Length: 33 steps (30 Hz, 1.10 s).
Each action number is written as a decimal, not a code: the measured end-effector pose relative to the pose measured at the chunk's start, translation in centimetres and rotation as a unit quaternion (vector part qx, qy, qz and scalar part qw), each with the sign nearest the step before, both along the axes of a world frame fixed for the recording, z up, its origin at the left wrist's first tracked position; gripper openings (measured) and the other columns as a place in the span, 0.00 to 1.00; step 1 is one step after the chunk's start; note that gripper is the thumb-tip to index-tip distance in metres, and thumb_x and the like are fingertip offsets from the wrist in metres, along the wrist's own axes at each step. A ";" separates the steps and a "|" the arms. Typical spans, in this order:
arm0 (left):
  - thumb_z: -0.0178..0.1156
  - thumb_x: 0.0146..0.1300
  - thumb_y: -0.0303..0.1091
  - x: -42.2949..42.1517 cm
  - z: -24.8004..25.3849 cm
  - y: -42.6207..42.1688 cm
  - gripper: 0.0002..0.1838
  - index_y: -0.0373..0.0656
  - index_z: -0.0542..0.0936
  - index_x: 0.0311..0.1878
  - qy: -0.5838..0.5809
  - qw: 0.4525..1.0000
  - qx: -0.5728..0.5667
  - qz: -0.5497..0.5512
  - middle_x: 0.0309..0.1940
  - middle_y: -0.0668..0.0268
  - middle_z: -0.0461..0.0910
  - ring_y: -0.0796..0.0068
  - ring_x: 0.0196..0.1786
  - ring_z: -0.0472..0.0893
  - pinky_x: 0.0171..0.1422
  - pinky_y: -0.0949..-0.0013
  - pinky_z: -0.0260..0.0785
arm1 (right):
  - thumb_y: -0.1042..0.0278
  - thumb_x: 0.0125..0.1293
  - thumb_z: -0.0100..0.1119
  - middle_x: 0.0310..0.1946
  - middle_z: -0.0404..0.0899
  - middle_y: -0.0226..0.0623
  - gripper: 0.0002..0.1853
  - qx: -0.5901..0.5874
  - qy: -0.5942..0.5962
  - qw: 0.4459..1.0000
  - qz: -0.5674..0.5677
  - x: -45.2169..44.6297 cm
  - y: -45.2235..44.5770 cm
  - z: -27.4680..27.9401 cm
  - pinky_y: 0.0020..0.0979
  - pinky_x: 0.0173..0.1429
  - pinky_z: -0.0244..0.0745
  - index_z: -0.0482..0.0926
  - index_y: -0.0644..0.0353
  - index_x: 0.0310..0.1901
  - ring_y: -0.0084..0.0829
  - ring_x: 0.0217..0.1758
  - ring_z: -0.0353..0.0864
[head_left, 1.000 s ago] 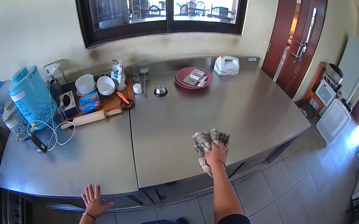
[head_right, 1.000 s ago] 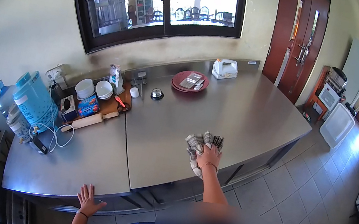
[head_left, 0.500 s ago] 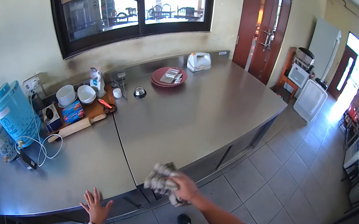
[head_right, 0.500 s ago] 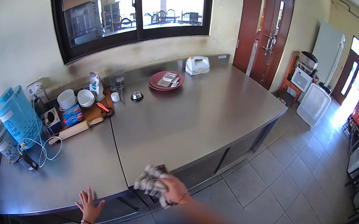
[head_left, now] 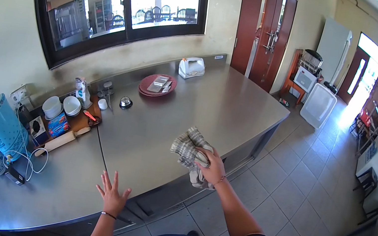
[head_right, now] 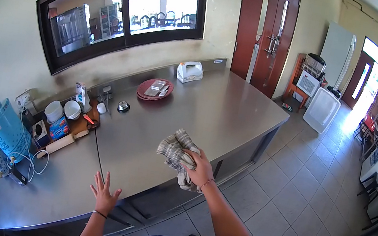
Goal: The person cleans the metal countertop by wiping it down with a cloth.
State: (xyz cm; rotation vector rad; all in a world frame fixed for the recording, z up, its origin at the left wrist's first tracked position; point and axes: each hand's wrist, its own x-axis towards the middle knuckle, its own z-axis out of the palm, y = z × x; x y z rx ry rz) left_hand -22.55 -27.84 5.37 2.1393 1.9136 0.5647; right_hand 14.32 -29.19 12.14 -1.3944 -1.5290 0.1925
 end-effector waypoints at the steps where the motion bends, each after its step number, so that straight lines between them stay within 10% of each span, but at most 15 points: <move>1: 0.65 0.59 0.53 0.5 -0.1 0.8 0.48 0.57 0.51 0.79 0.005 1.000 -0.001 0.007 0.80 0.50 0.33 0.49 0.82 0.37 0.78 0.36 0.25 | 0.70 0.51 0.73 0.59 0.73 0.44 0.28 -0.017 -0.021 1.000 -0.003 0.8 0.5 0.5 0.41 0.60 0.76 0.80 0.45 0.57 0.48 0.59 0.77; 10: 0.60 0.60 0.61 3.2 -4.2 2.8 0.48 0.56 0.52 0.79 0.045 0.995 -0.066 0.058 0.79 0.51 0.44 0.53 0.81 0.43 0.81 0.43 0.27 | 0.54 0.47 0.75 0.70 0.63 0.46 0.34 0.090 -0.181 0.968 0.146 1.6 8.8 -2.2 0.50 0.67 0.67 0.78 0.39 0.60 0.53 0.68 0.67; 15: 0.62 0.57 0.63 4.0 -3.9 2.4 0.51 0.55 0.52 0.79 0.102 0.989 -0.045 0.093 0.79 0.53 0.44 0.56 0.82 0.42 0.81 0.43 0.23 | 0.30 0.61 0.55 0.77 0.51 0.37 0.33 -0.169 -0.366 0.880 0.251 -3.8 10.0 -7.7 0.73 0.71 0.44 0.71 0.29 0.67 0.48 0.81 0.45; 18: 0.62 0.56 0.64 4.1 -3.7 2.3 0.52 0.56 0.52 0.79 0.118 0.988 -0.045 0.090 0.80 0.53 0.42 0.55 0.82 0.40 0.81 0.42 0.23 | 0.32 0.64 0.52 0.77 0.51 0.33 0.30 -0.186 -0.381 0.872 0.246 -4.2 11.3 -9.6 0.73 0.72 0.41 0.71 0.29 0.66 0.44 0.81 0.42; 33: 0.61 0.56 0.63 4.6 -1.7 2.4 0.51 0.52 0.52 0.79 0.111 0.986 -0.105 0.060 0.80 0.52 0.43 0.51 0.82 0.39 0.78 0.36 0.20 | 0.40 0.65 0.55 0.70 0.63 0.35 0.29 -0.276 -0.212 0.905 -0.247 18.3 19.3 -12.1 0.53 0.74 0.56 0.76 0.46 0.63 0.48 0.74 0.57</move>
